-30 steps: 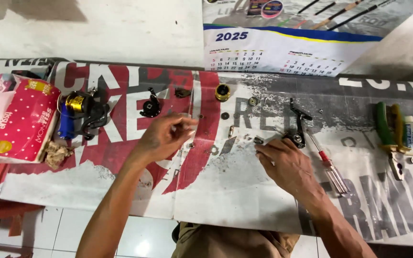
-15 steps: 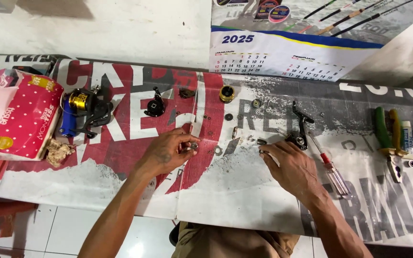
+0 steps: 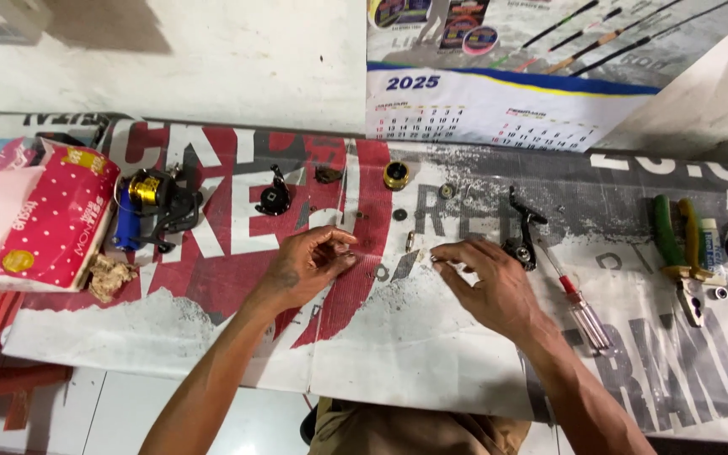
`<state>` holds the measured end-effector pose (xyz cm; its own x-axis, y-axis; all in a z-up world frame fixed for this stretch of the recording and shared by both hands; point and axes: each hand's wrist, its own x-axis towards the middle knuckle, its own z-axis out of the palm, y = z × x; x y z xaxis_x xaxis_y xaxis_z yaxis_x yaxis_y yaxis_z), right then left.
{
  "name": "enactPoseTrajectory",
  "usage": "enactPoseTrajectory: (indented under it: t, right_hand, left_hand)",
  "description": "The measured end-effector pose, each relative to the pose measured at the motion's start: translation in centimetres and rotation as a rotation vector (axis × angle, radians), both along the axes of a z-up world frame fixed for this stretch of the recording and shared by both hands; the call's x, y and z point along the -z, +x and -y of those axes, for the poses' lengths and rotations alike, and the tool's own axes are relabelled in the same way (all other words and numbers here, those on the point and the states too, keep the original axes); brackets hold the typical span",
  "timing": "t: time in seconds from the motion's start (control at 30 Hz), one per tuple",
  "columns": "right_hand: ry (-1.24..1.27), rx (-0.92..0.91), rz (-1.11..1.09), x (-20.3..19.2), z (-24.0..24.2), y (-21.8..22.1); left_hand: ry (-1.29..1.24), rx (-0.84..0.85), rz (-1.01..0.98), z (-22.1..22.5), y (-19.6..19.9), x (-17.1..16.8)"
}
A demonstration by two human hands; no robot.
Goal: Disassembling and inspecting the internal components of a fishing reel using a screwdriver and manual manipulation.
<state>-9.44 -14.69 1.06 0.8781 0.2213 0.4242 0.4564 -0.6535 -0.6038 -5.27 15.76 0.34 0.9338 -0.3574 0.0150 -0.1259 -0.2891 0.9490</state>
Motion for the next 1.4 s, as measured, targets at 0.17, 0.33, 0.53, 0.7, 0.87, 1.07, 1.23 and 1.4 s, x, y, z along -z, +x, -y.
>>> enactPoseTrajectory:
  t: [0.17,0.33,0.53,0.7,0.87,1.07,1.23,1.4]
  right_hand:
    - [0.096,-0.084,0.027,-2.3,-2.4,1.1]
    - [0.163,-0.082,0.060,-2.2,-3.0,2.3]
    - [0.261,-0.081,0.031,-2.8,-3.2,2.7]
    - [0.283,-0.097,0.062,-2.9,-3.2,2.7]
    - [0.264,-0.091,0.099,-3.5,-3.3,2.9]
    - [0.235,-0.115,0.215,-4.6,-3.5,3.1]
    - [0.194,-0.113,0.271,-5.6,-3.8,2.9]
    - [0.085,-0.085,0.402,-5.8,-4.0,3.0]
  left_hand:
    - [-0.393,-0.036,-0.134,3.6,0.0,-2.1]
    - [-0.536,-0.050,-0.184,6.4,0.6,-1.4]
    - [-0.592,-0.041,-0.172,7.2,0.5,-2.4]
    - [-0.584,-0.047,-0.116,7.7,1.0,-1.9]
    - [-0.612,-0.051,-0.132,8.0,1.2,-1.7]
    - [-0.715,-0.060,-0.247,8.3,1.3,-0.7]
    - [-0.786,-0.066,-0.303,8.3,1.4,-0.1]
    - [-0.883,-0.018,-0.339,8.2,1.6,0.5]
